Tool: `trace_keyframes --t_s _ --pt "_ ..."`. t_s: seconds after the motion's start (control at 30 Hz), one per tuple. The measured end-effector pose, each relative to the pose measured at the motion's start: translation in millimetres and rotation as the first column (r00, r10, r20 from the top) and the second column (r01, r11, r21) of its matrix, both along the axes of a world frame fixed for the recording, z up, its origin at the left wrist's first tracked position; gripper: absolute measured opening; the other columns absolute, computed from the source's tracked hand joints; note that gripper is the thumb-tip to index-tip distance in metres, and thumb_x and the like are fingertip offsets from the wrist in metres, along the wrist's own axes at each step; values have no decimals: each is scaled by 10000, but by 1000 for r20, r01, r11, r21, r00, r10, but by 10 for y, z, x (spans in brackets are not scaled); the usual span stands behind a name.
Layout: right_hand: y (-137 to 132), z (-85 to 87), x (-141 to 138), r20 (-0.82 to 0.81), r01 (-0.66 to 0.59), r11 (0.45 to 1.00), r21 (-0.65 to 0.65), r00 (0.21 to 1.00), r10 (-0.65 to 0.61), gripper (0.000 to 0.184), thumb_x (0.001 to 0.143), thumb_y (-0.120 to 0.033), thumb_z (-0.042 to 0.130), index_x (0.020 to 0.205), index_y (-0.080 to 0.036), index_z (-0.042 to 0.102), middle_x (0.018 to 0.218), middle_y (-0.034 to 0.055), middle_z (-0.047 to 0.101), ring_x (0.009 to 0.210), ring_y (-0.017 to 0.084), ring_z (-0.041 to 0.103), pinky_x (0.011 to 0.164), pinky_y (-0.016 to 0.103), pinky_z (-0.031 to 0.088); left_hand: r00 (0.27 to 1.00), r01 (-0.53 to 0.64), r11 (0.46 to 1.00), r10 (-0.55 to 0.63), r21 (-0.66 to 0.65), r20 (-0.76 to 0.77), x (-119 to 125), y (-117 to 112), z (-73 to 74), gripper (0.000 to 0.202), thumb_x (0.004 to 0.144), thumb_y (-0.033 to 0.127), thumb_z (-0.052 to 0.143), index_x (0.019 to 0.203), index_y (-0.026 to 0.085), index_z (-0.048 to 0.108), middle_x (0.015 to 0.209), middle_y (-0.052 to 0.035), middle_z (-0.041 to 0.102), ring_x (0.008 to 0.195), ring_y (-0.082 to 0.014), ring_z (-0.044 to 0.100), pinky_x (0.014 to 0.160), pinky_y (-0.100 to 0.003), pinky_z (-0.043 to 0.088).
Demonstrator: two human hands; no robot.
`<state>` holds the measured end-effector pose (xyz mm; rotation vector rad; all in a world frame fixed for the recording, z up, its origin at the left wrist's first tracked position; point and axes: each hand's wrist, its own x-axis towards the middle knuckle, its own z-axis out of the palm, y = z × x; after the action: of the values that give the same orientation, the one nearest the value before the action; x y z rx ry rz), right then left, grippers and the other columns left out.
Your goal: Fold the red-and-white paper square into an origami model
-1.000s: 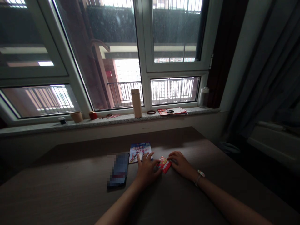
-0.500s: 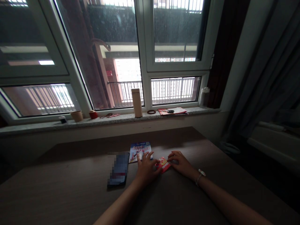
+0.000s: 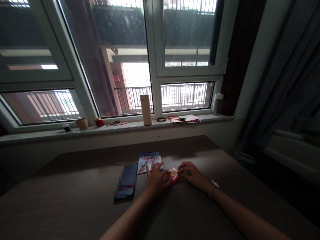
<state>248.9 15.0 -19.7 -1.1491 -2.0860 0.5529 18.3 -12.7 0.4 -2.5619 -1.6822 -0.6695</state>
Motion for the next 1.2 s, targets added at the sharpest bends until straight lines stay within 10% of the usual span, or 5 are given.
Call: trace_keyframes --t_s 1.2 --pt "-18 25 -111 90 167 984 -54 983 -162 173 865 -387 608 883 -246 708 1116 34 626 1121 227 507 1018 379 337 997 54 989 -60 -138 -38 -30 -30 -49 448 776 566 664 1179 374 636 1548 -79 330 1438 -404 212 1062 -759 -68"
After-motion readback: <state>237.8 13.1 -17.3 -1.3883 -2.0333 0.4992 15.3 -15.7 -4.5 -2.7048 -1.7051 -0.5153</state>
